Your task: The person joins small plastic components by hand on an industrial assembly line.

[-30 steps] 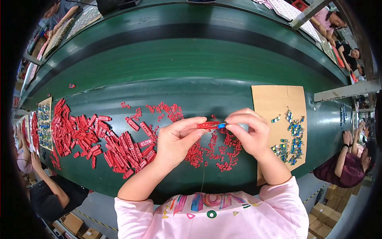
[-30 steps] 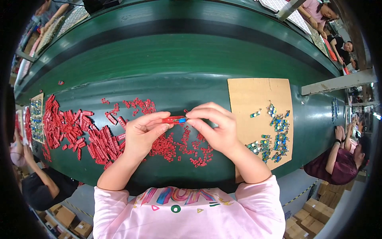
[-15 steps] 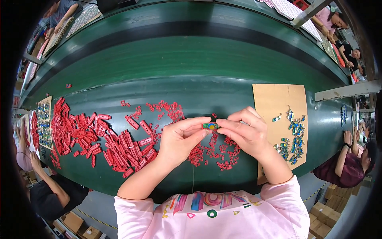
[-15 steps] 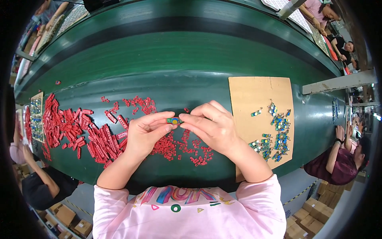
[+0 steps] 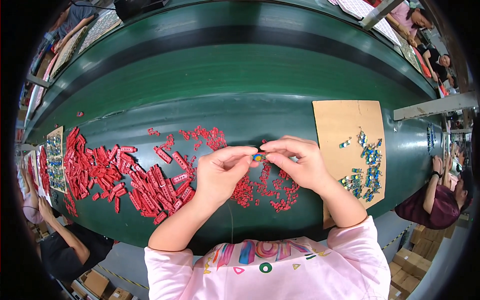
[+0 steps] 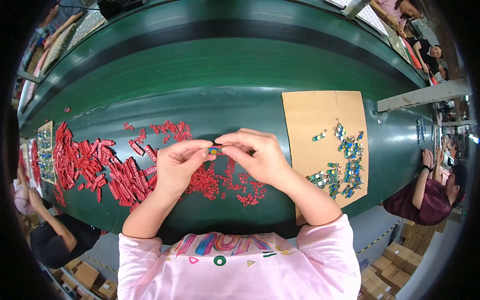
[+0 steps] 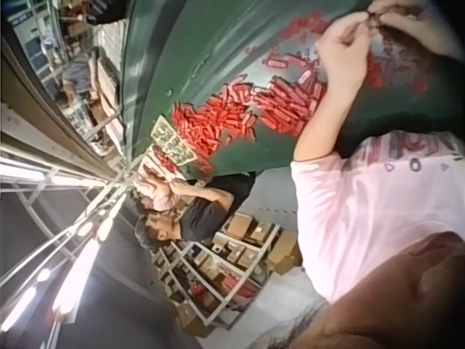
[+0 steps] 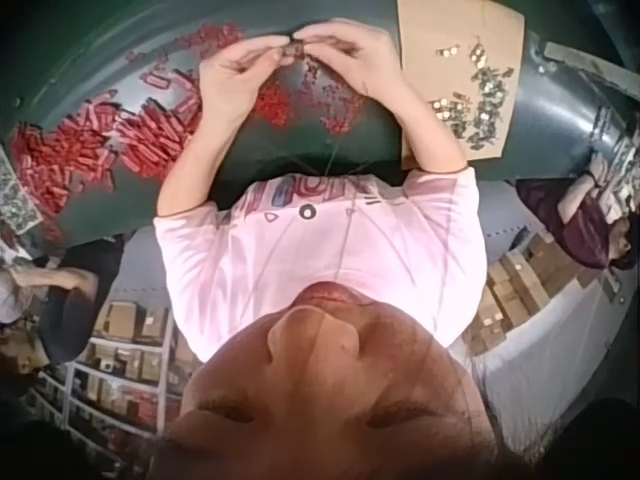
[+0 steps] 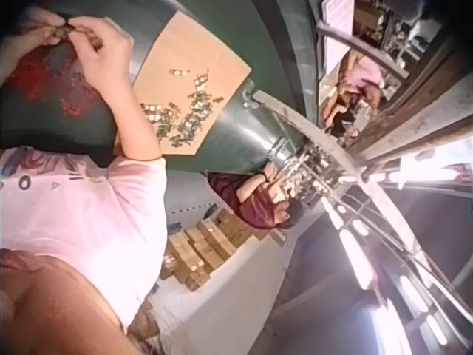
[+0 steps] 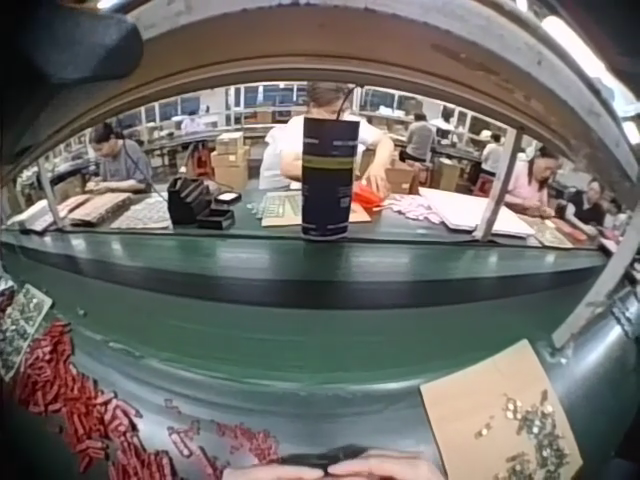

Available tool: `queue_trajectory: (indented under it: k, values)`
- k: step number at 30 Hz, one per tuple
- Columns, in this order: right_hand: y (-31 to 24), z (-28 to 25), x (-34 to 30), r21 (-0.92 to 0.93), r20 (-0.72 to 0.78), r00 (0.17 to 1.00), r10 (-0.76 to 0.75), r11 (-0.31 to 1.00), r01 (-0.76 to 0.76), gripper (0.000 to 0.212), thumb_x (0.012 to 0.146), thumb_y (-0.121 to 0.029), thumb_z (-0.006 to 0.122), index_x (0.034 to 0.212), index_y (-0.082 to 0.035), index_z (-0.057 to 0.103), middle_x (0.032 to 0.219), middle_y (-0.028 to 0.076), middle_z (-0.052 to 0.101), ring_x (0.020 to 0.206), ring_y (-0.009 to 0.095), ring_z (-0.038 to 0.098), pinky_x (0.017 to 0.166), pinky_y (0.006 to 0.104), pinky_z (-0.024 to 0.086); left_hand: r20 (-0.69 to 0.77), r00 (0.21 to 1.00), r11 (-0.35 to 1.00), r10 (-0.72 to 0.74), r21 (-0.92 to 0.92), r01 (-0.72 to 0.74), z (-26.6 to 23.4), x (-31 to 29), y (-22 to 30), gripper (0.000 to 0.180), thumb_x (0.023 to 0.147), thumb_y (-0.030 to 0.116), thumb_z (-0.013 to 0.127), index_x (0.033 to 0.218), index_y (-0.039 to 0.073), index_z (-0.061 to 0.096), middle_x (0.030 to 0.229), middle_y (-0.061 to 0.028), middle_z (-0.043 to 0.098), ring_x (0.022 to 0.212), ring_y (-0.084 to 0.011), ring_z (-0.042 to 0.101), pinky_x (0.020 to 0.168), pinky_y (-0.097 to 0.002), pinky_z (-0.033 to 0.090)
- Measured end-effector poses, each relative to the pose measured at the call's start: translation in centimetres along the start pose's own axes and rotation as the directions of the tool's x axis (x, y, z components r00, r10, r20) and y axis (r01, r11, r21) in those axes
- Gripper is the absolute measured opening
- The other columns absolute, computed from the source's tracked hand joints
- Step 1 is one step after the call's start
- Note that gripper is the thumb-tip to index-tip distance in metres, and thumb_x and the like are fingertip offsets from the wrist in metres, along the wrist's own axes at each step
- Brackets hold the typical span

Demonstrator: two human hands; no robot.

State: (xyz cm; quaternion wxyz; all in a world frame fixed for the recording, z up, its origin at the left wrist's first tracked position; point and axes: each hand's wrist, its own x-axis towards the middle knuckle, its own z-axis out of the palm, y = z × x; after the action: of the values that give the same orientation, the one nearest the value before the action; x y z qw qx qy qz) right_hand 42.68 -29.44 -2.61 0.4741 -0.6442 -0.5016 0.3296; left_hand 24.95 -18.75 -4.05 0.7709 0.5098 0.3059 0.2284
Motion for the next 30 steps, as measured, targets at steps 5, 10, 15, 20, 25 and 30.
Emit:
queue_trajectory:
  k: [5, 10, 15, 20, 25, 30]
  values:
    - [1.5, 1.0, 0.4, -0.019, -0.045, 0.996, -0.074, 0.997, 0.073, 0.022, 0.084, 0.003, 0.071, 0.105, -0.003, 0.072, 0.094, 0.008, 0.070, 0.066, 0.013, 0.060, 0.061, 0.0243, 0.050, 0.013, 1.000, 0.908, 0.025, 0.418, -0.028, -0.7, 1.0, 0.0, 0.023, 0.086, -0.004, 0.063, 0.108, 0.000, 0.072, 0.093, -0.0076, 0.074, 0.071, -0.0085, 0.066, 0.062, -0.0193, 0.050]
    - [1.6, 1.2, 2.2, -0.106, -0.176, 0.969, -0.175, 0.982, 0.158, 0.022, 0.084, 0.001, 0.072, 0.106, -0.003, 0.070, 0.096, 0.007, 0.070, 0.072, 0.013, 0.062, 0.067, 0.0255, 0.053, 0.166, 0.985, 0.927, 0.053, 0.359, -0.110, -1.1, 4.8, 1.5, 0.020, 0.085, -0.001, 0.064, 0.104, 0.003, 0.072, 0.085, -0.0021, 0.072, 0.064, -0.0067, 0.058, 0.057, -0.0209, 0.044]
    - [1.6, 1.5, 3.3, -0.428, -0.176, 0.956, -0.234, 0.893, 0.140, 0.023, 0.082, -0.004, 0.074, 0.105, -0.005, 0.070, 0.096, 0.004, 0.069, 0.078, 0.015, 0.063, 0.071, 0.0271, 0.053, -0.078, 0.964, 0.834, 0.252, 0.522, -0.176, -6.4, 11.9, 1.6, 0.020, 0.086, 0.004, 0.065, 0.105, 0.006, 0.070, 0.077, -0.0005, 0.067, 0.067, -0.0103, 0.060, 0.061, -0.0237, 0.047]
    - [1.9, 1.8, 2.1, -0.515, 0.206, 0.921, -0.330, 0.764, 0.389, 0.021, 0.081, -0.009, 0.073, 0.101, -0.008, 0.070, 0.095, 0.002, 0.066, 0.080, 0.020, 0.064, 0.072, 0.0294, 0.052, -0.336, 0.903, 0.507, 0.267, 0.846, 0.164, -12.3, 15.7, 5.1, 0.019, 0.087, 0.016, 0.067, 0.104, 0.008, 0.070, 0.078, -0.0015, 0.066, 0.072, -0.0151, 0.063, 0.071, -0.0288, 0.050]
    - [2.3, 2.6, 2.3, -0.537, 0.341, 0.905, -0.256, 0.737, 0.411, 0.015, 0.082, -0.010, 0.070, 0.097, -0.009, 0.070, 0.092, 0.002, 0.064, 0.076, 0.023, 0.063, 0.068, 0.0316, 0.051, -0.127, 0.829, 0.183, 0.545, 0.983, 0.030, -15.4, 12.9, 5.5, 0.015, 0.086, 0.019, 0.068, 0.098, 0.009, 0.071, 0.080, -0.0022, 0.066, 0.075, -0.0205, 0.063, 0.074, -0.0317, 0.049]
    - [2.0, 2.4, 2.1, -0.680, 0.394, 0.900, -0.188, 0.599, 0.423, 0.012, 0.084, -0.009, 0.066, 0.095, -0.008, 0.069, 0.089, 0.003, 0.063, 0.075, 0.023, 0.062, 0.067, 0.0331, 0.051, 0.188, 0.962, 0.129, 0.197, 0.968, -0.215, -14.7, 2.8, 7.8, 0.008, 0.077, 0.008, 0.068, 0.085, 0.008, 0.069, 0.089, -0.0073, 0.067, 0.075, -0.0282, 0.064, 0.070, -0.0377, 0.050]
